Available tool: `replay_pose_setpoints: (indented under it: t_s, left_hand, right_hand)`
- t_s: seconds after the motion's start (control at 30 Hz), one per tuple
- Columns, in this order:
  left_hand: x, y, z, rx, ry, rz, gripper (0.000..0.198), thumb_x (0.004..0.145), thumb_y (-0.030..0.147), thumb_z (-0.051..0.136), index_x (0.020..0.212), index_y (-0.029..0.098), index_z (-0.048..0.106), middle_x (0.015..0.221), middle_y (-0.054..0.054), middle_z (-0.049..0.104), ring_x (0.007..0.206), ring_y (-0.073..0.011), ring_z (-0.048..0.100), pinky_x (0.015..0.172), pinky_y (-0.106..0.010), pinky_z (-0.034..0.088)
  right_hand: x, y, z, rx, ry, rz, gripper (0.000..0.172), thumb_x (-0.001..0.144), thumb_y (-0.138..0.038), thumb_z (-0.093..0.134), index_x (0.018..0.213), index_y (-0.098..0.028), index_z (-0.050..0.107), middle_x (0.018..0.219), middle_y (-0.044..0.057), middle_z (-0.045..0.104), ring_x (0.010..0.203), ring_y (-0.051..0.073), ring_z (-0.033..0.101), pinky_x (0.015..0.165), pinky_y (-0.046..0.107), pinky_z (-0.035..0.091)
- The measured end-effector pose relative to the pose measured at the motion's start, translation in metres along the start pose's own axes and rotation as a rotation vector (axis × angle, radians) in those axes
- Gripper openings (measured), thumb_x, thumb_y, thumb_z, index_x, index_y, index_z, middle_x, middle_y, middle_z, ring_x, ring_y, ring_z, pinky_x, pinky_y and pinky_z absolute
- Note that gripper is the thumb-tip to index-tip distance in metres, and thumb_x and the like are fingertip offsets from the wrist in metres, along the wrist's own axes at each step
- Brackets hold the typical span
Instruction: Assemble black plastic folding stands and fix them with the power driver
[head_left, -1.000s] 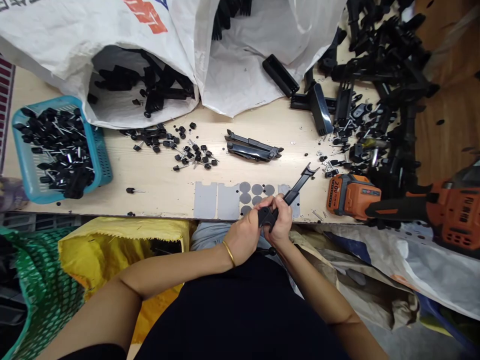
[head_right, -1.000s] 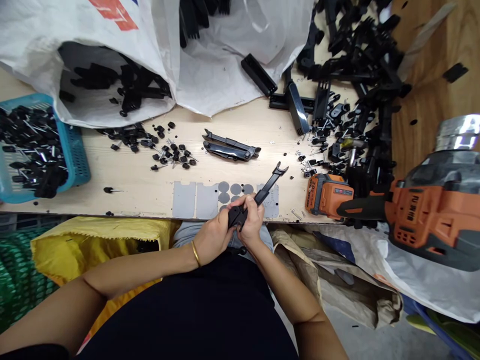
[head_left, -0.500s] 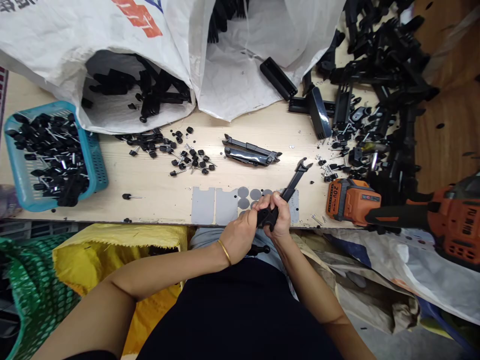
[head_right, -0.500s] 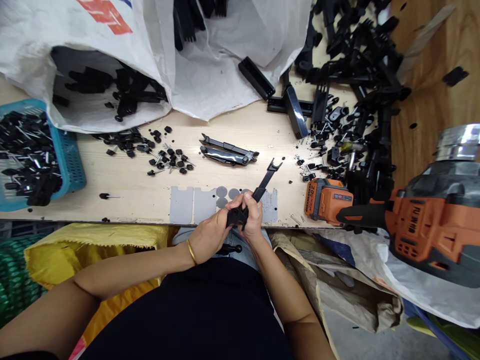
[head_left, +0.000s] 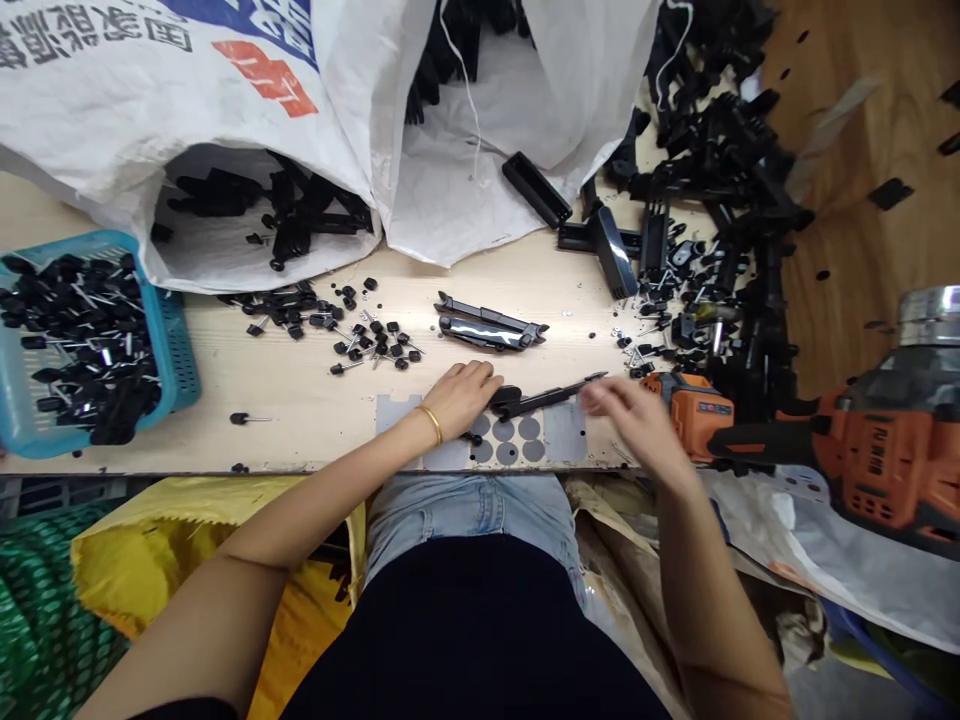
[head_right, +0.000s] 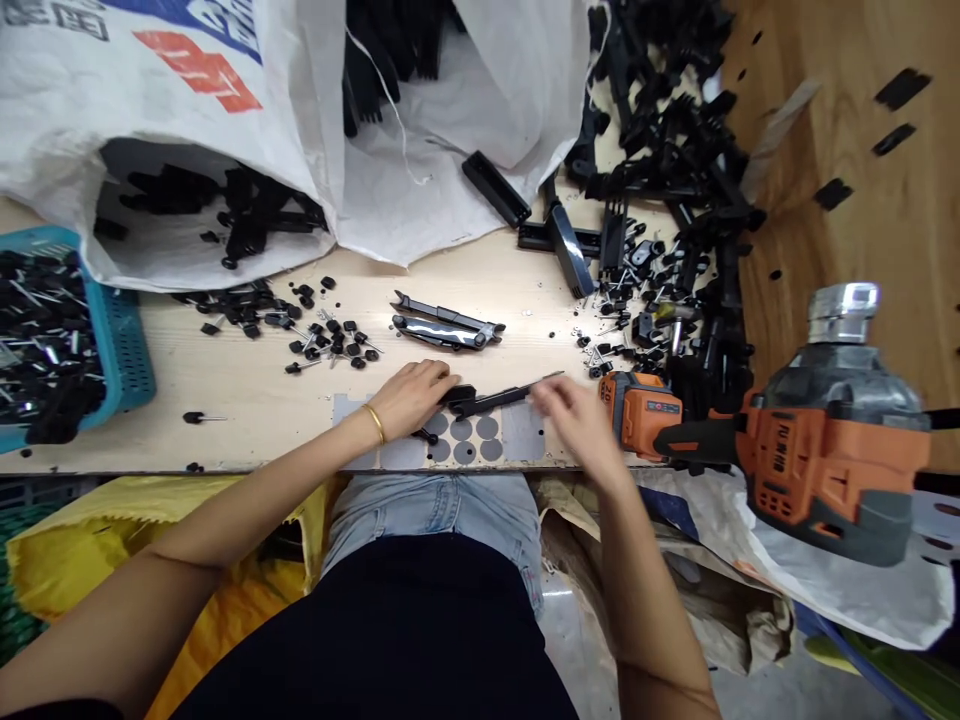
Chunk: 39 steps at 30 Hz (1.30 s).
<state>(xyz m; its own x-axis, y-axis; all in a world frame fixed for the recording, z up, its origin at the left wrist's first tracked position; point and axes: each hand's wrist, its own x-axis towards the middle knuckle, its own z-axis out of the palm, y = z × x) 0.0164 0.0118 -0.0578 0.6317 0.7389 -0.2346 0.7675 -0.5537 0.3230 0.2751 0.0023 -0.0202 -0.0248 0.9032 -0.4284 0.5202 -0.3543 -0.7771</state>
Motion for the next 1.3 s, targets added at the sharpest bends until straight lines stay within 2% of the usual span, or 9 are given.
replay_pose_setpoints:
  t_s: [0.1, 0.17, 0.3, 0.43, 0.57, 0.73, 0.9, 1.1, 1.3]
  left_hand:
    - [0.004, 0.004, 0.003, -0.042, 0.02, 0.008, 0.041, 0.087, 0.004, 0.038, 0.125, 0.015, 0.049, 0.113, -0.013, 0.058, 0.107, -0.024, 0.054, 0.09, -0.037, 0.042]
    - [0.004, 0.007, 0.004, -0.093, 0.052, 0.053, 0.042, 0.086, 0.004, 0.04, 0.126, 0.016, 0.049, 0.114, -0.012, 0.058, 0.11, -0.023, 0.053, 0.094, -0.037, 0.039]
    - [-0.005, 0.002, 0.001, -0.198, 0.149, 0.201, 0.042, 0.085, 0.015, 0.052, 0.127, 0.018, 0.049, 0.123, -0.013, 0.055, 0.115, -0.0235, 0.05, 0.099, -0.039, 0.038]
    - [-0.03, -0.031, -0.008, -0.238, 0.365, -0.133, 0.027, 0.092, 0.016, 0.041, 0.112, 0.016, 0.058, 0.103, -0.01, 0.06, 0.097, -0.0204, 0.055, 0.084, -0.035, 0.046]
    - [-0.043, -0.079, -0.016, -0.126, 0.428, -0.493, 0.025, 0.087, 0.017, 0.05, 0.109, 0.016, 0.061, 0.1, -0.01, 0.059, 0.099, -0.0239, 0.054, 0.088, -0.038, 0.045]
    - [-0.033, -0.102, -0.016, -0.004, 0.264, -0.472, 0.015, 0.082, 0.017, 0.057, 0.095, 0.018, 0.065, 0.098, -0.01, 0.063, 0.1, -0.0275, 0.054, 0.088, -0.04, 0.044]
    - [-0.043, -0.091, -0.018, -0.084, 0.378, -0.436, 0.017, 0.083, 0.018, 0.056, 0.098, 0.016, 0.063, 0.081, -0.006, 0.065, 0.086, -0.023, 0.059, 0.082, -0.034, 0.046]
    - [-0.068, -0.063, -0.017, -0.304, 0.521, -0.248, 0.018, 0.087, 0.025, 0.056, 0.1, 0.017, 0.066, 0.081, -0.002, 0.063, 0.067, -0.0124, 0.057, 0.07, -0.025, 0.047]
    - [-0.063, -0.051, -0.019, -0.271, 0.432, -0.297, 0.018, 0.084, 0.022, 0.059, 0.099, 0.016, 0.068, 0.079, -0.002, 0.061, 0.066, -0.0126, 0.055, 0.068, -0.025, 0.047]
  right_hand:
    - [0.058, -0.008, -0.032, -0.458, 0.526, 0.0, 0.026, 0.084, -0.023, 0.052, 0.105, -0.01, 0.062, 0.106, 0.019, 0.063, 0.1, 0.027, 0.057, 0.09, 0.044, 0.038]
    - [0.102, -0.011, -0.039, -0.633, 0.686, 0.154, 0.039, 0.078, -0.015, 0.057, 0.116, -0.004, 0.058, 0.119, 0.028, 0.055, 0.114, 0.034, 0.048, 0.092, 0.047, 0.033]
    - [0.154, -0.008, -0.042, -0.694, 0.72, 0.274, 0.05, 0.07, -0.008, 0.063, 0.119, -0.001, 0.058, 0.119, 0.031, 0.05, 0.104, 0.032, 0.051, 0.083, 0.044, 0.032]
    - [0.163, 0.0, -0.053, -0.69, 0.689, 0.223, 0.041, 0.071, -0.007, 0.063, 0.112, -0.005, 0.065, 0.109, 0.025, 0.054, 0.095, 0.027, 0.052, 0.079, 0.041, 0.033]
    - [0.152, -0.003, -0.06, -0.605, 0.753, 0.127, 0.037, 0.075, -0.008, 0.061, 0.112, -0.005, 0.067, 0.111, 0.025, 0.053, 0.096, 0.026, 0.053, 0.085, 0.041, 0.035]
    - [0.082, -0.02, -0.035, -0.353, 0.611, -0.19, 0.031, 0.078, -0.014, 0.06, 0.109, -0.013, 0.066, 0.095, 0.013, 0.061, 0.082, 0.021, 0.059, 0.085, 0.04, 0.043]
    - [0.001, -0.015, 0.025, 0.019, 0.082, -0.244, 0.023, 0.079, -0.035, 0.063, 0.097, -0.023, 0.056, 0.081, 0.003, 0.062, 0.071, 0.017, 0.06, 0.067, 0.033, 0.05]
    - [-0.004, -0.002, 0.062, -0.171, 0.156, -0.353, 0.014, 0.082, -0.031, 0.059, 0.092, -0.021, 0.058, 0.082, 0.004, 0.064, 0.068, 0.016, 0.059, 0.068, 0.031, 0.05]
    - [0.002, -0.005, 0.066, -0.406, 0.174, -0.635, 0.012, 0.088, -0.021, 0.051, 0.098, -0.019, 0.057, 0.092, 0.008, 0.063, 0.078, 0.018, 0.062, 0.071, 0.03, 0.05]
